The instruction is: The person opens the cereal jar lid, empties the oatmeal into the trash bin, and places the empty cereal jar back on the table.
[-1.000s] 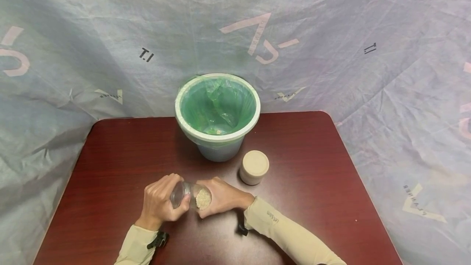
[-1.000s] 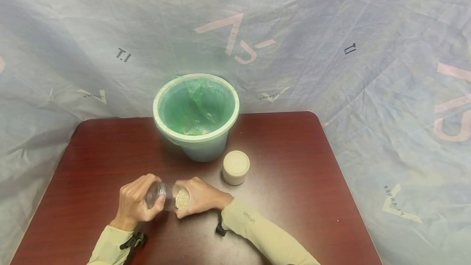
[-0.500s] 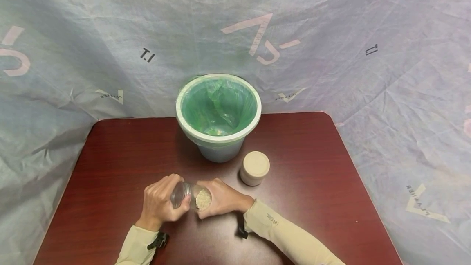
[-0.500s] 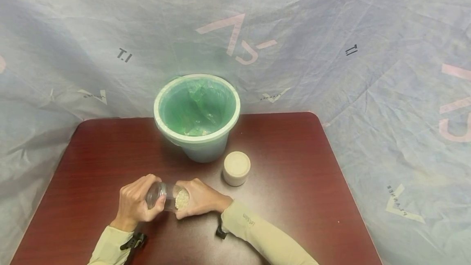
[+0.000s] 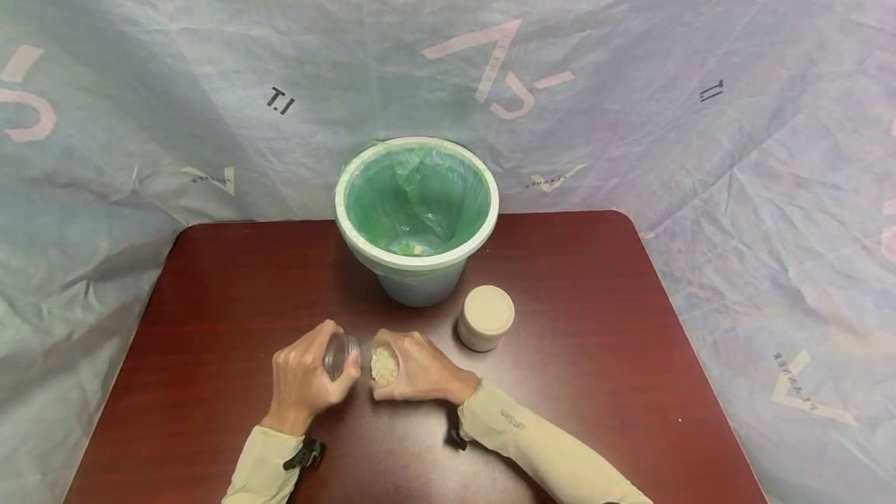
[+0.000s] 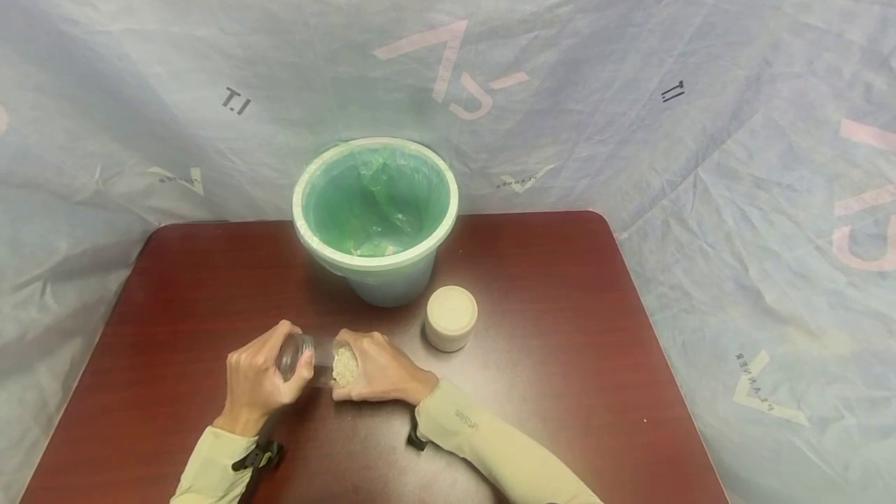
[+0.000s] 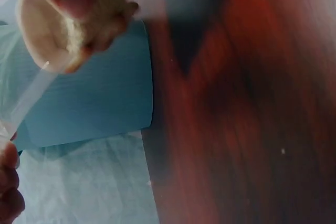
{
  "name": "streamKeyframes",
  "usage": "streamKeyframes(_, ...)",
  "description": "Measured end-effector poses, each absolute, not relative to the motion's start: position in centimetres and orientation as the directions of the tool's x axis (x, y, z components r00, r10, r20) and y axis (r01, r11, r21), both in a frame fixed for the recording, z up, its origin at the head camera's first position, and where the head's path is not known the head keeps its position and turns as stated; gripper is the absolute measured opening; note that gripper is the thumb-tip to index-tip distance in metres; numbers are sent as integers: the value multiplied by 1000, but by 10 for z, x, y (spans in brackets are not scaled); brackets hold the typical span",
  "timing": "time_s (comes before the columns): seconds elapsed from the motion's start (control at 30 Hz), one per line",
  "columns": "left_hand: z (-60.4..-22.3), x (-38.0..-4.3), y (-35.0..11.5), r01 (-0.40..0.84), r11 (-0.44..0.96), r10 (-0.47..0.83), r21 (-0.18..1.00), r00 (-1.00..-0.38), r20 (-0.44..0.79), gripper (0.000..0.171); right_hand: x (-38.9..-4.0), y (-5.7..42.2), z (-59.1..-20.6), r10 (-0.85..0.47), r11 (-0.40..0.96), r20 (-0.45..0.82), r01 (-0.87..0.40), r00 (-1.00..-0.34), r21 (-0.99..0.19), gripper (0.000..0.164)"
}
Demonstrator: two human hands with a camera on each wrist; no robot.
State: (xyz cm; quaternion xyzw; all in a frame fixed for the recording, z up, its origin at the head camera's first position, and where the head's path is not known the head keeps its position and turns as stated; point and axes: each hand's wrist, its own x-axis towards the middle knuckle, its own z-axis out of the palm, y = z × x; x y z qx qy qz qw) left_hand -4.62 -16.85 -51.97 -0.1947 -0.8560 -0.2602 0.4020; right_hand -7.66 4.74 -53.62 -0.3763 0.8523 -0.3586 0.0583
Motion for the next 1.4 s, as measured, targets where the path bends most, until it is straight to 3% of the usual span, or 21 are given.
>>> streamKeyframes(0.23,-519,-44,-170,521,796,126,308,-639,758,36,-77,47,-536,-674,483,162,-597,-720,-641,59)
streamKeyframes(0.43,-522,-39,-174,548,745,175,381,-712,680,36,-82,51,-535,-712,456,111,-576,-694,-678,55)
streamKeyframes(0.63,-521,-38,-181,590,696,252,409,-734,630,46,-88,55,-535,-744,404,101,-565,-660,-720,49)
streamKeyframes(0.73,-519,-39,-184,628,671,292,394,-712,639,55,-90,57,-534,-766,374,100,-567,-635,-734,47)
streamKeyframes(1.0,-514,-44,-182,743,619,339,254,-544,767,63,-88,63,-527,-845,309,6,-498,-534,-811,44)
streamKeyframes(1.4,-508,-45,-175,717,657,299,234,-533,792,49,-83,59,-525,-838,311,26,-516,-545,-798,44)
